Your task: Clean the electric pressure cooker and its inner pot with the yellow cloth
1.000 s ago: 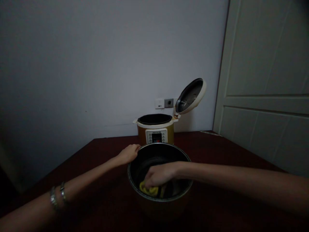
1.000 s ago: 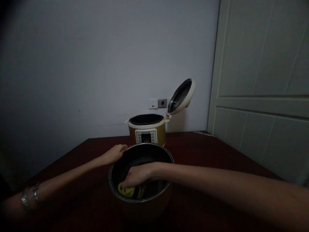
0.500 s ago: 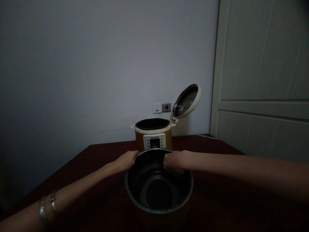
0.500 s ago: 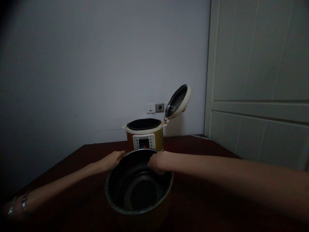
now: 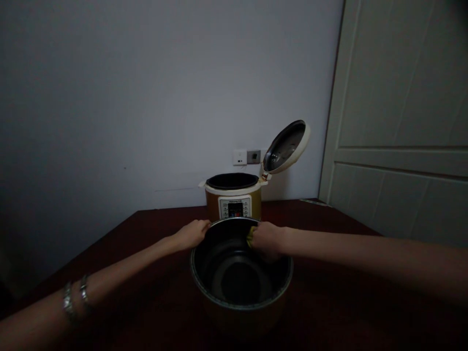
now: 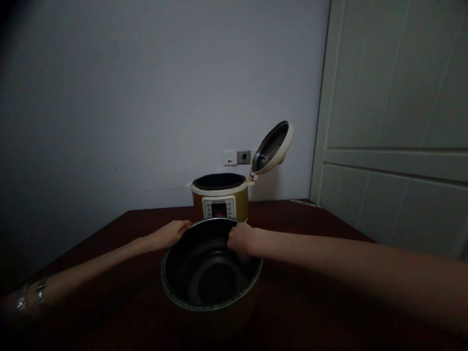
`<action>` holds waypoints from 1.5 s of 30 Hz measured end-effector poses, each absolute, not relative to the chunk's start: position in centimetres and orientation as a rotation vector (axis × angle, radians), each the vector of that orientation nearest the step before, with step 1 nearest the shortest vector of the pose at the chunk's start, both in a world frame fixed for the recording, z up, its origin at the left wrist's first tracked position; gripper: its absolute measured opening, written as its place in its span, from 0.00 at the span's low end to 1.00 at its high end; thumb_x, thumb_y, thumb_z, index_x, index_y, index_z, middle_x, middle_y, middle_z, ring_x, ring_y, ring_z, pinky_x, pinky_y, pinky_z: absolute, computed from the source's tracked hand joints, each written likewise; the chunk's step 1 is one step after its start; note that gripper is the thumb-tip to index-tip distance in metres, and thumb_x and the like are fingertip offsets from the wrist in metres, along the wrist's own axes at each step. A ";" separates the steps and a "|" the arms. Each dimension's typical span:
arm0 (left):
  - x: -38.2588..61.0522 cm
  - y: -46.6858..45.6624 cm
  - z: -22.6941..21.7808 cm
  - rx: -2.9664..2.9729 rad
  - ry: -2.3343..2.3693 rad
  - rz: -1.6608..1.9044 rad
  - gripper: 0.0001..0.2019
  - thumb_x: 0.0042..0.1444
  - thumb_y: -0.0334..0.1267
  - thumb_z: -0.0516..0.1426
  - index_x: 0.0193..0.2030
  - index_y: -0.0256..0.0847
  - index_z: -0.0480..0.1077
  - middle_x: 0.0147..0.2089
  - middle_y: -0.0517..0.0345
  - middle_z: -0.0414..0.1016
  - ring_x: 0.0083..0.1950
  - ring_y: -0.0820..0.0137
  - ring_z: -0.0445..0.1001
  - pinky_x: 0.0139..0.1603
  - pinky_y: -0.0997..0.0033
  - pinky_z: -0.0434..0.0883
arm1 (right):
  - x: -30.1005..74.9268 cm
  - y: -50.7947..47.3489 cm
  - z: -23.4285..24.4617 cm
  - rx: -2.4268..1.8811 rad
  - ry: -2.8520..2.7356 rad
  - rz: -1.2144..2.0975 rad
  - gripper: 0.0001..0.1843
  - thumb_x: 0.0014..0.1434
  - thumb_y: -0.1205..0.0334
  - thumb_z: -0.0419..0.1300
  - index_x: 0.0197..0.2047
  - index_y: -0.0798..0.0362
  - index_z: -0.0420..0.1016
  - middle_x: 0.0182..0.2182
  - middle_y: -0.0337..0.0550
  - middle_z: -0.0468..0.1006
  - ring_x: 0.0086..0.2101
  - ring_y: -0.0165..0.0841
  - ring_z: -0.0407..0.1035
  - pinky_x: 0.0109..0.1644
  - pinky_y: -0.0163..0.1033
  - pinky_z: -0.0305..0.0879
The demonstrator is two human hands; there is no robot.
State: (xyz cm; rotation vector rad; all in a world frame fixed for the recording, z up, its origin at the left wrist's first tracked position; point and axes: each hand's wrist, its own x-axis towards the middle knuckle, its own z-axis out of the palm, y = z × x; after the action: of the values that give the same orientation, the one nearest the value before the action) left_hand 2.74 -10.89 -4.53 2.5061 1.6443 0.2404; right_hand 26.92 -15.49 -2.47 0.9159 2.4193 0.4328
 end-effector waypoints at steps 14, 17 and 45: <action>3.7 -11.3 -4.4 2.375 1.725 0.373 0.15 0.59 0.33 0.44 0.35 0.36 0.72 0.39 0.48 0.77 0.41 0.66 0.74 0.40 0.71 0.64 | 17.2 -18.0 -5.3 1.447 2.175 -2.416 0.15 0.60 0.75 0.41 0.32 0.58 0.67 0.27 0.40 0.72 0.25 0.24 0.69 0.30 0.31 0.70; 3.7 -11.3 -4.3 2.379 1.737 0.354 0.15 0.59 0.33 0.44 0.34 0.37 0.72 0.38 0.50 0.77 0.40 0.67 0.74 0.39 0.71 0.64 | 17.3 -18.2 -4.6 1.515 2.146 -2.506 0.13 0.58 0.76 0.45 0.30 0.59 0.67 0.26 0.39 0.73 0.23 0.24 0.68 0.29 0.32 0.70; 3.6 -11.9 -3.8 2.583 1.768 0.093 0.14 0.58 0.35 0.45 0.42 0.37 0.70 0.43 0.41 0.76 0.42 0.59 0.75 0.38 0.66 0.66 | 26.4 -14.1 -2.9 0.733 2.611 0.876 0.09 0.55 0.72 0.56 0.35 0.54 0.77 0.36 0.49 0.78 0.43 0.40 0.67 0.40 0.41 0.61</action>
State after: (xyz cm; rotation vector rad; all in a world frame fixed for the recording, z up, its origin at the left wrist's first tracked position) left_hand 3.57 -11.87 -3.82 2.5833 1.7678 0.0934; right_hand 26.40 -14.10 -2.93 0.7331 2.6110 0.8762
